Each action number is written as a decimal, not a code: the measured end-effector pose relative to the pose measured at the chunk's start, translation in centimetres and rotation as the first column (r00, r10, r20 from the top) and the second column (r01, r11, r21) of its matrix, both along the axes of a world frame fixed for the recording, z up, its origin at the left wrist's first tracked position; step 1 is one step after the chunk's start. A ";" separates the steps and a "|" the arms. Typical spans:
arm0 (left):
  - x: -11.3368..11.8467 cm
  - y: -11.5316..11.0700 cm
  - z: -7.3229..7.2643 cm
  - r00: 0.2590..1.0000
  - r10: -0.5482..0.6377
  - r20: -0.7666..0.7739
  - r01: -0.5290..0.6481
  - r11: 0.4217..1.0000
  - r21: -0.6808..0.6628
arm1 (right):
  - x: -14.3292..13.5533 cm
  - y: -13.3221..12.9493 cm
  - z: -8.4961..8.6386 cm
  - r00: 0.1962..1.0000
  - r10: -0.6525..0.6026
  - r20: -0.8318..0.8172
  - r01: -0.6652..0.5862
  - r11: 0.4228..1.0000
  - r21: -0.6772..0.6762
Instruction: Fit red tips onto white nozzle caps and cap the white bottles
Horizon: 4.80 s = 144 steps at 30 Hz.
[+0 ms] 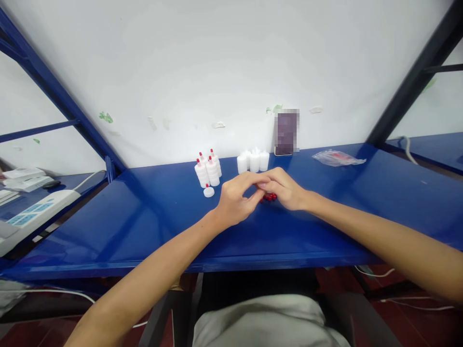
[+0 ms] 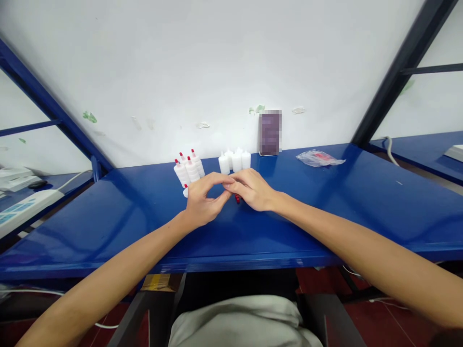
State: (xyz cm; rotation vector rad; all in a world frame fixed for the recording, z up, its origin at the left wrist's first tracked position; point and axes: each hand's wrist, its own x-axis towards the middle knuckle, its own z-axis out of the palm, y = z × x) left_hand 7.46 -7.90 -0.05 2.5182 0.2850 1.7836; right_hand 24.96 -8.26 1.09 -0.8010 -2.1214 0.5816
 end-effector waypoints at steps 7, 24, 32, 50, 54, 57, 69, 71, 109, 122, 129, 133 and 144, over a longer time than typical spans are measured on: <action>0.0 0.3 -0.4 0.999 0.001 -0.037 0.000 1.000 0.012 | -0.3 -0.7 0.6 1.000 0.006 -0.005 -0.007 0.999 -0.045; -7.6 4.8 3.1 0.881 0.403 -0.248 -0.370 0.913 0.170 | 2.2 1.7 -0.1 0.903 -0.405 0.141 0.381 0.909 0.172; -10.3 6.0 4.1 0.549 0.460 -0.698 -0.583 0.809 0.075 | 3.4 3.3 -0.8 0.855 -0.515 0.066 0.501 0.851 0.155; -7.2 3.8 3.5 0.679 0.442 -0.586 -0.467 0.876 0.121 | 3.1 2.8 -0.9 0.899 -0.439 0.018 0.435 0.895 0.099; -3.7 2.5 1.1 0.654 0.210 -0.726 -0.227 0.971 0.075 | 3.1 2.9 -1.0 0.920 -0.391 0.027 0.387 0.918 0.091; -2.4 2.2 -0.2 0.604 0.182 -0.776 -0.192 0.978 0.080 | 3.2 3.2 -1.2 0.928 -0.372 0.006 0.370 0.924 0.102; -2.1 2.7 -1.0 0.584 0.083 -0.807 -0.108 0.994 0.023 | 2.7 3.1 -1.4 0.931 -0.362 0.047 0.350 0.921 0.172; -2.0 2.7 -0.9 0.587 0.073 -0.807 -0.108 0.994 0.012 | 2.7 3.1 -1.4 0.931 -0.361 0.050 0.348 0.922 0.172; -0.7 1.6 -0.2 0.989 -0.031 -0.144 -0.004 0.972 -0.237 | 0.7 -0.1 0.1 0.991 -0.092 0.096 0.081 0.991 0.107; -0.6 1.5 -0.3 0.982 -0.098 -0.163 0.052 0.963 -0.265 | -0.1 -0.6 0.2 0.993 -0.087 0.074 0.076 0.988 0.136; -0.6 1.4 -0.1 0.972 -0.051 -0.231 -0.018 0.958 -0.287 | 0.2 0.0 -0.5 0.997 -0.070 0.035 0.066 0.993 0.093; -0.1 1.4 -0.5 0.973 -0.040 -0.228 -0.037 0.946 -0.323 | 0.3 0.2 -0.9 0.999 -0.053 0.012 0.052 0.997 0.062; -9.6 3.5 7.7 0.897 0.183 -0.401 -0.404 0.707 -0.580 | 4.5 10.7 2.3 0.795 -0.377 -0.474 0.401 0.914 -0.055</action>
